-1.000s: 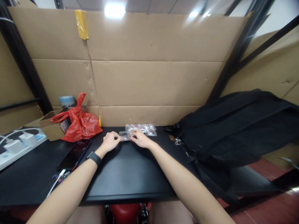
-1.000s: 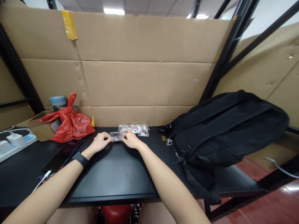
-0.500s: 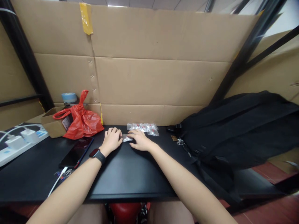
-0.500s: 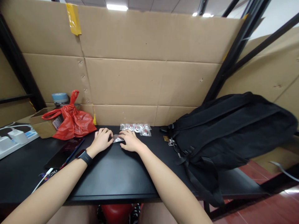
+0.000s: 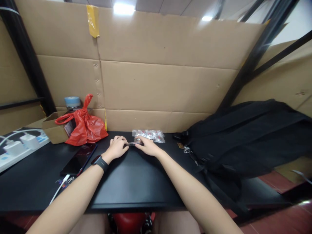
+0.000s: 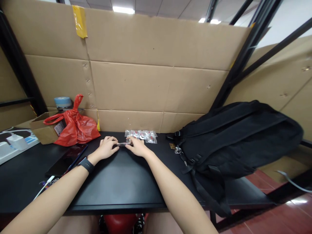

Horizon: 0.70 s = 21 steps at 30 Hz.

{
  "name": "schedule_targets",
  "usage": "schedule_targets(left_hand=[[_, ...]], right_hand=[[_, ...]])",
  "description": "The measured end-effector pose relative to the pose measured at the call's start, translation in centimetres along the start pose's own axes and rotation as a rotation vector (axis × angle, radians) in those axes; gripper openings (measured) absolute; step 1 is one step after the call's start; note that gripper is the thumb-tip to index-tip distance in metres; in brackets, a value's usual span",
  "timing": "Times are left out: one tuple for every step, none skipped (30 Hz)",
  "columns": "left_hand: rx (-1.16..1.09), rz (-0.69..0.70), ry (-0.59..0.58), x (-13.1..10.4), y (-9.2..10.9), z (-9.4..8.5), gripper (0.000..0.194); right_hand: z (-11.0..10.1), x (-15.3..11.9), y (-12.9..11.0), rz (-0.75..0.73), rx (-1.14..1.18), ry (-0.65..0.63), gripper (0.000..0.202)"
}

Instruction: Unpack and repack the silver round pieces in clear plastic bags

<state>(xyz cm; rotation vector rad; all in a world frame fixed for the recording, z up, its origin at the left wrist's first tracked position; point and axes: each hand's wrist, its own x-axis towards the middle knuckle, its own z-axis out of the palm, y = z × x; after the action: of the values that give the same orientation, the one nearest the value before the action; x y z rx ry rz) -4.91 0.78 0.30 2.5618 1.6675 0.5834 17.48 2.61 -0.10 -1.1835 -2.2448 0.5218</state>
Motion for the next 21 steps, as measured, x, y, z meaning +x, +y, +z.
schedule_targets(left_hand=[[-0.015,-0.017,0.007,0.0,0.0,0.0,0.023],[-0.033,-0.034,0.008,0.1,0.1,0.0,0.024],[-0.05,-0.049,0.006,0.1,0.1,0.0,0.025],[-0.066,-0.06,0.0,0.2,0.2,0.0,0.025],[-0.082,-0.072,-0.006,0.2,0.2,0.0,0.024],[-0.096,-0.084,-0.014,0.2,0.3,0.0,0.024],[-0.108,-0.095,-0.022,0.3,0.4,0.0,0.025],[-0.118,-0.105,-0.031,0.3,0.4,0.0,0.027],[-0.124,-0.113,-0.038,0.3,0.5,0.0,0.028],[-0.128,-0.118,-0.044,0.3,0.5,0.0,0.029],[-0.127,-0.121,-0.047,0.3,0.5,0.1,0.029],[-0.123,-0.123,-0.048,0.3,0.6,0.1,0.028],[-0.117,-0.125,-0.046,0.3,0.6,0.2,0.027],[-0.107,-0.125,-0.039,0.3,0.5,0.2,0.026],[-0.095,-0.122,-0.029,0.3,0.5,0.2,0.024],[-0.08,-0.115,-0.017,0.2,0.4,0.2,0.023],[-0.062,-0.107,0.0,0.2,0.3,0.2,0.023],[-0.045,-0.098,0.016,0.1,0.2,0.2,0.022],[-0.029,-0.088,0.032,0.1,0.1,0.2,0.023],[-0.015,-0.08,0.043,0.0,-0.1,0.2,0.023],[-0.003,-0.074,0.05,0.0,-0.2,0.1,0.023]], right_hand=[[-0.1,0.0,0.1,0.015,0.047,0.001,0.039],[-0.2,-0.1,0.2,0.027,0.09,-0.002,0.042],[-0.3,-0.1,0.4,0.035,0.129,-0.009,0.046],[-0.4,-0.2,0.6,0.038,0.163,-0.019,0.053],[-0.4,-0.2,0.8,0.04,0.189,-0.029,0.06],[-0.4,-0.2,1.0,0.042,0.208,-0.034,0.066],[-0.4,-0.2,1.2,0.048,0.22,-0.035,0.071],[-0.4,-0.1,1.3,0.059,0.226,-0.034,0.072],[-0.3,-0.1,1.4,0.072,0.228,-0.031,0.072],[-0.2,0.0,1.4,0.088,0.229,-0.025,0.071],[-0.2,0.0,1.4,0.103,0.229,-0.018,0.07],[-0.1,0.1,1.3,0.12,0.228,-0.013,0.069],[-0.1,0.2,1.3,0.137,0.223,-0.007,0.068],[-0.2,0.2,1.3,0.155,0.214,0.001,0.068],[-0.3,0.3,1.3,0.174,0.201,0.006,0.069],[-0.5,0.3,1.4,0.193,0.184,0.009,0.069],[-0.8,0.3,1.6,0.214,0.163,0.009,0.069],[-1.2,0.3,2.0,0.238,0.138,0.008,0.07],[-1.8,0.2,2.5,0.262,0.106,0.008,0.07],[-2.4,0.1,3.0,0.288,0.066,0.016,0.07],[-3.1,0.0,3.7,0.312,0.017,0.029,0.069]])
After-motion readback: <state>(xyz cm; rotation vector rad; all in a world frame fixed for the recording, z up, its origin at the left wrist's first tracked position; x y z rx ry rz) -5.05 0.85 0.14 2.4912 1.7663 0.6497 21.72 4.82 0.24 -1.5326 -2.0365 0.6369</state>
